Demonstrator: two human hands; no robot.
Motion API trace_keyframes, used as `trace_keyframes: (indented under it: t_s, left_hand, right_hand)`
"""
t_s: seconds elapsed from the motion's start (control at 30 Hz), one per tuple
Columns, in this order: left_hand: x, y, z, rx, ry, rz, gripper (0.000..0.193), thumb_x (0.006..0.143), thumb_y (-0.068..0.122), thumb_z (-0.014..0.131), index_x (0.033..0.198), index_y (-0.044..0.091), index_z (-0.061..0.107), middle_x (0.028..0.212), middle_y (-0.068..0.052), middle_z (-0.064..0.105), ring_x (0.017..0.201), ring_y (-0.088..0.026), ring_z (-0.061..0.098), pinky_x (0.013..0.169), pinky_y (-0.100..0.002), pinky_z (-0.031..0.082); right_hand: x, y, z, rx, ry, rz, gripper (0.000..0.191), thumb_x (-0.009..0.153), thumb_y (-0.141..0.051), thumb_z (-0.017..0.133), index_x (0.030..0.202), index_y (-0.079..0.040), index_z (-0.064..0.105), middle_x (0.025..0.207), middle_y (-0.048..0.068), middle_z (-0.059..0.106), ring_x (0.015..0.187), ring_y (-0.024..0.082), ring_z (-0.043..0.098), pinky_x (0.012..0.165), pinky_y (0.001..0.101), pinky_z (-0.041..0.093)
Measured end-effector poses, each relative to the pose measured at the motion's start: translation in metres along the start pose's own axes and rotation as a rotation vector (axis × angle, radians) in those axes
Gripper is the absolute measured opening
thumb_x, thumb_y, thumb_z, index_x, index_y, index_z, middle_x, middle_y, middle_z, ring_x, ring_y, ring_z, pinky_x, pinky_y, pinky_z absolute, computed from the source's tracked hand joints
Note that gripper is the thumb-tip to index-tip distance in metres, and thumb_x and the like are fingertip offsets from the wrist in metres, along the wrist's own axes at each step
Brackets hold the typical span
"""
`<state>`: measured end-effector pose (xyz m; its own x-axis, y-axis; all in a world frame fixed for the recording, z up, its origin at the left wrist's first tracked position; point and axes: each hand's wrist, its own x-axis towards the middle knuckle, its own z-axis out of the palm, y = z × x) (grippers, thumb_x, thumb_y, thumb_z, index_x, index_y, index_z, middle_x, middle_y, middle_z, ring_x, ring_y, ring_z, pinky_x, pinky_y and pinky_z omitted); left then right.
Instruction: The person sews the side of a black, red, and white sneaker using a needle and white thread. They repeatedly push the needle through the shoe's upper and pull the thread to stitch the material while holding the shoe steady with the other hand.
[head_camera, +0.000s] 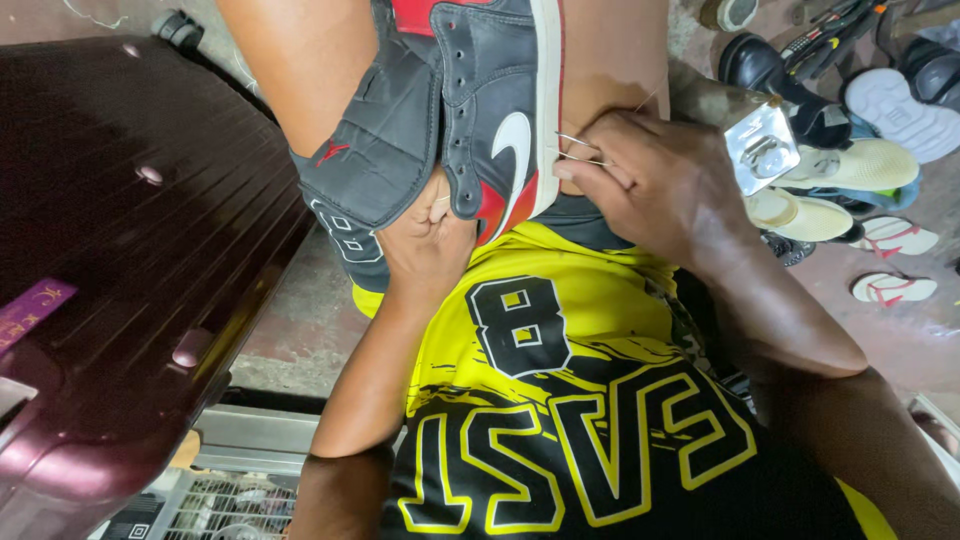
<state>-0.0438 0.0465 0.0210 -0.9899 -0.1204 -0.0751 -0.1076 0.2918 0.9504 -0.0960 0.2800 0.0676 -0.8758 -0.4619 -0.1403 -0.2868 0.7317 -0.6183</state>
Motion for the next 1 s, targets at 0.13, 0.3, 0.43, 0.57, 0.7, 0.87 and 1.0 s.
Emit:
trace_keyframes:
  t_s: [0.13,0.3,0.43,0.57,0.7,0.87,1.0]
  left_hand:
    - [0.002,-0.004,-0.007,0.086,-0.187,-0.161,0.014,0.095,0.011,0.066,0.104,0.0,0.066,0.083,-0.014,0.056,0.08,-0.029,0.055,0.077,-0.038,0.047]
    - [0.012,-0.002,-0.018,0.32,-0.386,0.017,0.034,0.089,0.014,0.063,0.12,0.001,0.068,0.113,-0.025,0.069,0.11,-0.045,0.064,0.099,-0.049,0.049]
    - [0.02,0.007,-0.013,0.282,-0.396,-0.01,0.036,0.094,0.023,0.071,0.125,0.005,0.068,0.119,-0.022,0.071,0.114,-0.04,0.067,0.1,-0.047,0.049]
    - [0.028,0.018,-0.01,0.245,-0.373,-0.054,0.041,0.094,0.022,0.072,0.13,0.005,0.065,0.121,-0.022,0.069,0.115,-0.04,0.065,0.099,-0.046,0.049]
    - [0.041,0.026,-0.012,0.184,-0.349,-0.01,0.047,0.085,0.016,0.071,0.13,0.003,0.062,0.118,-0.021,0.069,0.115,-0.04,0.064,0.099,-0.046,0.049]
    - [0.064,0.033,-0.019,0.161,-0.308,-0.016,0.033,0.089,0.013,0.071,0.12,0.003,0.065,0.107,-0.018,0.068,0.106,-0.039,0.065,0.094,-0.046,0.049]
    - [0.07,0.032,-0.021,0.097,-0.289,0.0,0.011,0.094,0.011,0.069,0.103,0.005,0.067,0.097,-0.013,0.066,0.096,-0.035,0.065,0.088,-0.045,0.05]
  right_hand:
    - [-0.003,0.004,-0.01,0.312,0.048,0.002,0.019,0.105,-0.017,0.076,0.101,-0.006,0.061,0.095,0.009,0.07,0.08,0.021,0.067,0.072,0.0339,0.054]
    - [0.0,-0.003,-0.001,0.87,0.188,0.013,0.02,0.11,-0.015,0.068,0.099,-0.004,0.056,0.09,0.007,0.065,0.074,0.019,0.062,0.071,0.0331,0.052]
    - [0.016,-0.015,0.017,1.008,0.222,-0.045,0.022,0.113,-0.014,0.062,0.097,-0.003,0.052,0.085,0.005,0.062,0.07,0.017,0.057,0.07,0.0325,0.051]
    - [0.035,-0.03,0.031,0.541,0.291,-0.125,0.026,0.114,-0.01,0.064,0.092,-0.001,0.051,0.079,0.009,0.056,0.063,0.02,0.052,0.062,0.0318,0.045]
    - [0.069,-0.035,0.031,0.26,0.41,-0.301,0.027,0.107,-0.002,0.072,0.088,-0.002,0.053,0.073,0.009,0.051,0.058,0.023,0.051,0.058,0.0364,0.04]
    - [0.109,-0.04,0.024,0.205,0.458,-0.279,0.031,0.106,0.001,0.074,0.085,-0.003,0.051,0.07,0.008,0.048,0.056,0.022,0.048,0.055,0.035,0.038]
    - [0.117,-0.045,0.026,0.205,0.459,-0.254,0.031,0.103,0.0,0.075,0.083,-0.004,0.052,0.068,0.007,0.048,0.057,0.022,0.047,0.053,0.0342,0.038]
